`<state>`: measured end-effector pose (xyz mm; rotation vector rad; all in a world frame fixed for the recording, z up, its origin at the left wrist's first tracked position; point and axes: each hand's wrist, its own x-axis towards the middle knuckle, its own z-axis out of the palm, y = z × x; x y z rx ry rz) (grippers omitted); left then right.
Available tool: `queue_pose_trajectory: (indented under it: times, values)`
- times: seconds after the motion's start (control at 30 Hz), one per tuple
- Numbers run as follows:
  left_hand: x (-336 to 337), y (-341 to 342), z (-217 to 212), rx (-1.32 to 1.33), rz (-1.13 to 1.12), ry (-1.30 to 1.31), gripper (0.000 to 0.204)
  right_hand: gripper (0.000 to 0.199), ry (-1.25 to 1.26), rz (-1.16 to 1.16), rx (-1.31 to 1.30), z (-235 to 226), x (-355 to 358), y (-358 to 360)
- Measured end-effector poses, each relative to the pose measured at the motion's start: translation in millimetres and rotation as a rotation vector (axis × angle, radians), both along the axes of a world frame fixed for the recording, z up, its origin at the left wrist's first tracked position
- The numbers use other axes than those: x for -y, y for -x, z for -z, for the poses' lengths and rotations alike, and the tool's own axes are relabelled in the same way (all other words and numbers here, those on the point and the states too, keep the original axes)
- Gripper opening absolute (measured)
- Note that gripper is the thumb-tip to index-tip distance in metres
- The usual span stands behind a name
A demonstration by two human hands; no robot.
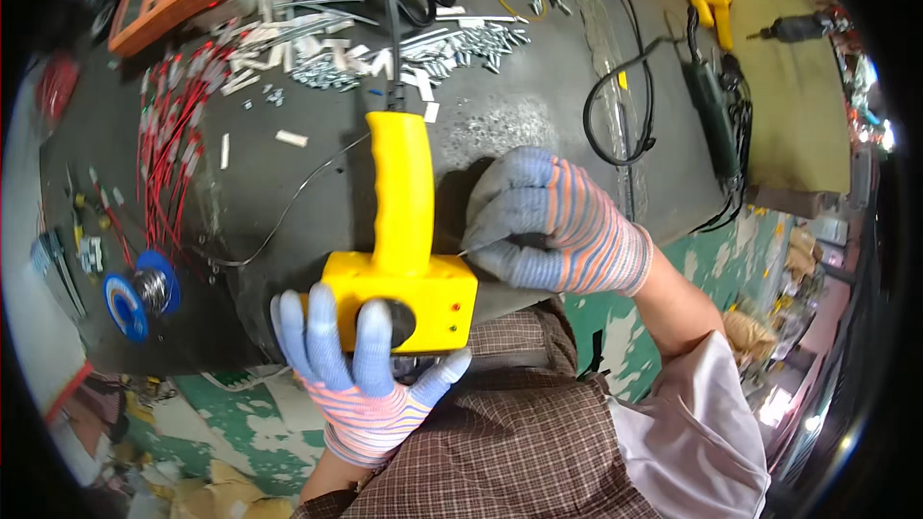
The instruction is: The person assembles an electrical tool by fastening its plastic housing with a power screwdriver, installing an indicator light, and joining the power cord wires to the internal wiring with protective sleeves by hand.
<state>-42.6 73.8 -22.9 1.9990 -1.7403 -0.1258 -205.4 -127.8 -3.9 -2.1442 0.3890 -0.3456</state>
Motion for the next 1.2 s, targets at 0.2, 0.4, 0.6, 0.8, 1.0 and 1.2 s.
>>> queue_pose_trajectory:
  times: [0.2, 0.4, 0.6, 0.8, 1.0, 1.2]
  values:
    - [-5, -2, 4, 0.127, 0.072, 0.028, 0.106, 0.017, 0.066, -0.048, 0.137, 20, 4, 1]
    - [-3, 0, -1, 0.163, 0.049, -0.054, 0.106, 0.022, 0.243, -0.187, 0.029, 5, 12, 8]
    - [-5, 3, -5, 0.148, 0.016, 0.027, 0.099, 0.026, -0.087, -0.349, 0.15, -15, 21, 12]
    - [-16, 4, -2, 0.032, -0.022, 0.036, 0.094, 0.016, 0.501, 0.093, 0.274, -78, 38, -112]
    - [-45, 9, -22, 0.045, -0.225, 0.137, 0.084, 0.027, 0.756, 0.242, -0.45, -86, 105, -225]
    - [-59, -19, -31, -0.113, -0.32, 0.312, 0.069, 0.022, 0.708, 0.417, 0.024, -116, 115, -228]
